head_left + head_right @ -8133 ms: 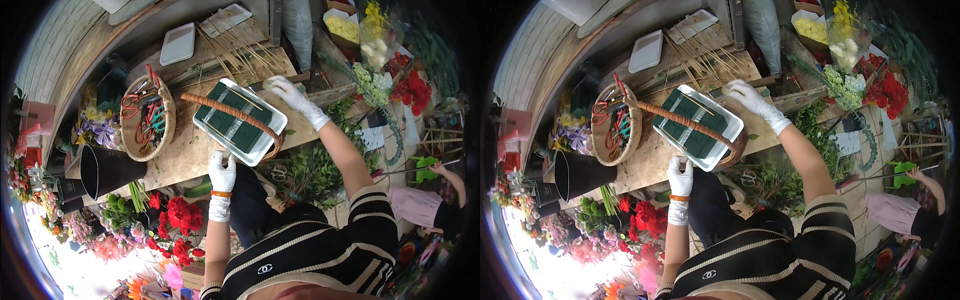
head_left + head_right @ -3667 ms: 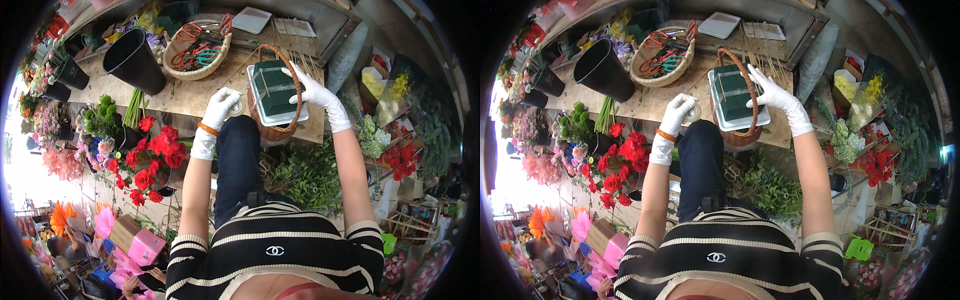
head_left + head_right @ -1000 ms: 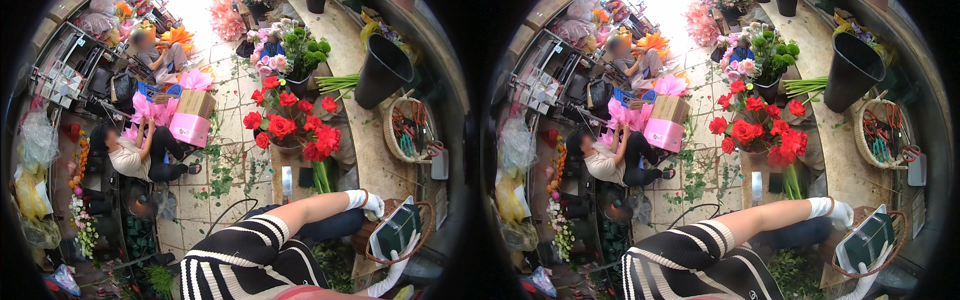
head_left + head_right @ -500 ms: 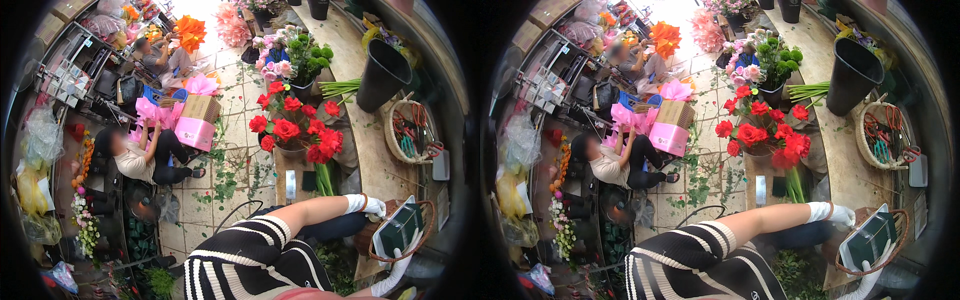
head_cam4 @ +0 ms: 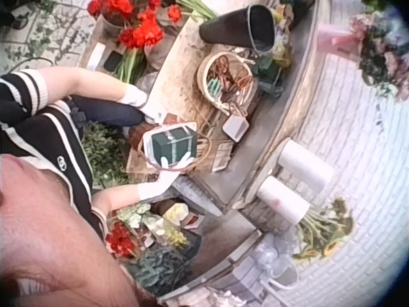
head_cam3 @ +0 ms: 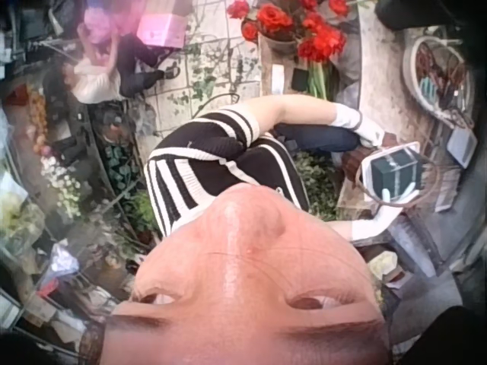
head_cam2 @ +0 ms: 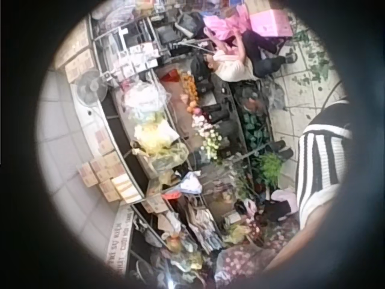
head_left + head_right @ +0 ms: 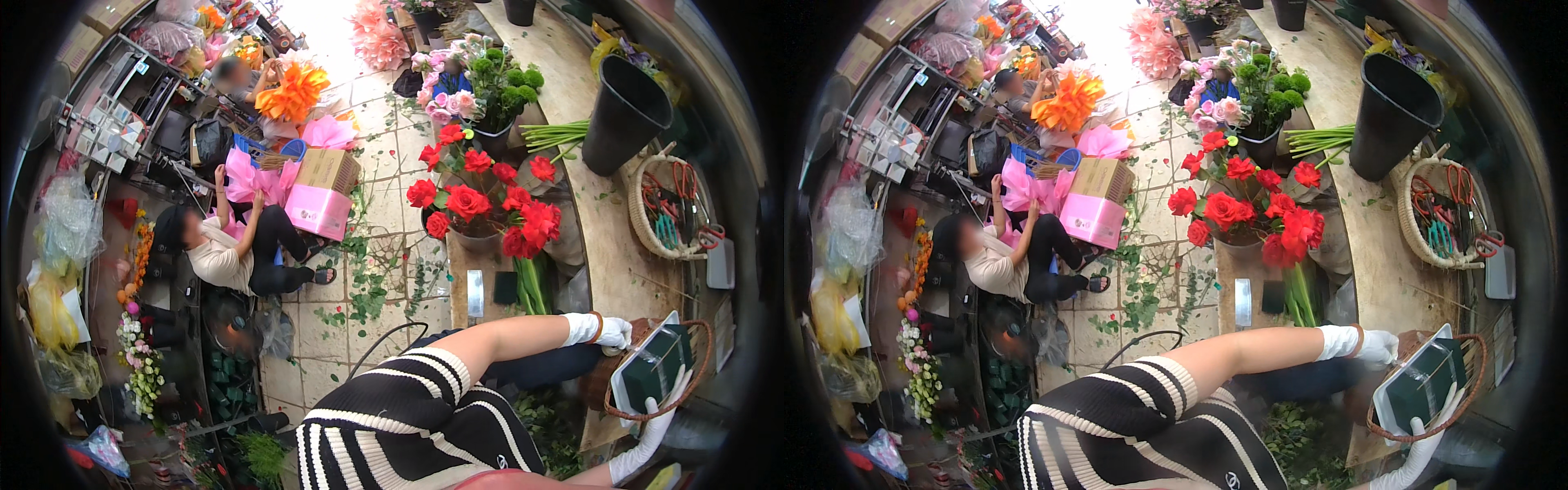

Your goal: The person prepares a small floral arrangement in a basket by securing floral foam with tape, adding thin wooden skewers, and trimming the ends of flower stems with shears.

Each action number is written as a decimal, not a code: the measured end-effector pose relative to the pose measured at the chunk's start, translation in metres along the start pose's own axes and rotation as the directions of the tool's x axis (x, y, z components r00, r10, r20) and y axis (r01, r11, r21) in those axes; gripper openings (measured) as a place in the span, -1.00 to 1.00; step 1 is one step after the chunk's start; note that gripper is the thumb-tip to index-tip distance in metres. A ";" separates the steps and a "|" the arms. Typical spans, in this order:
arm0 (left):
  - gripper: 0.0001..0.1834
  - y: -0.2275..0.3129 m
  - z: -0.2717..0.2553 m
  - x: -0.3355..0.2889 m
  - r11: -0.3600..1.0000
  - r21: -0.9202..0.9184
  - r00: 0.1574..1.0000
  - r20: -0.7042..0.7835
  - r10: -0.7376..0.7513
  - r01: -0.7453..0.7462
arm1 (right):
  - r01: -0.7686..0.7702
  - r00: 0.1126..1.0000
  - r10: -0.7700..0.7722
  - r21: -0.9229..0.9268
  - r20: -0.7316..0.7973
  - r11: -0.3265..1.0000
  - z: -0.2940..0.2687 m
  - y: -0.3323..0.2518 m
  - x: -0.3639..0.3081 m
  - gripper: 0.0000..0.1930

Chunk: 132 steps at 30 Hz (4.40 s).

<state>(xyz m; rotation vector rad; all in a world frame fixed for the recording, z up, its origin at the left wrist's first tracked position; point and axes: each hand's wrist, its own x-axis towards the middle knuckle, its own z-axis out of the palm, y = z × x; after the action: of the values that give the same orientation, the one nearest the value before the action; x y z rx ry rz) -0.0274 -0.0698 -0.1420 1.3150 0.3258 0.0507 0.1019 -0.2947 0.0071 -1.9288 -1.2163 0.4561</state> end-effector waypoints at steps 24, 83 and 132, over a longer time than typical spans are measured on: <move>-0.62 0.046 -0.018 -0.034 0.781 0.563 0.963 0.141 0.231 -0.270 | -0.128 0.992 0.128 -0.026 -0.016 0.991 -0.006 -0.029 0.002 0.02; -0.56 0.169 0.047 -0.002 0.804 0.312 0.859 0.254 0.444 -0.507 | -0.251 0.965 0.229 0.193 0.129 0.949 -0.025 -0.065 0.031 -0.48; -0.43 0.084 0.060 -0.008 0.556 0.558 0.747 0.188 0.638 -0.615 | 0.191 0.938 -0.346 -0.825 -0.006 0.532 -0.127 -0.110 0.005 -0.61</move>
<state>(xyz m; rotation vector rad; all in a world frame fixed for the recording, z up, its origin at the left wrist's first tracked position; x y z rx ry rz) -0.0071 -0.1062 -0.0475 2.0189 -0.1501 0.6367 0.1229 -0.3211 0.1717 -2.3737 -1.7643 -0.5700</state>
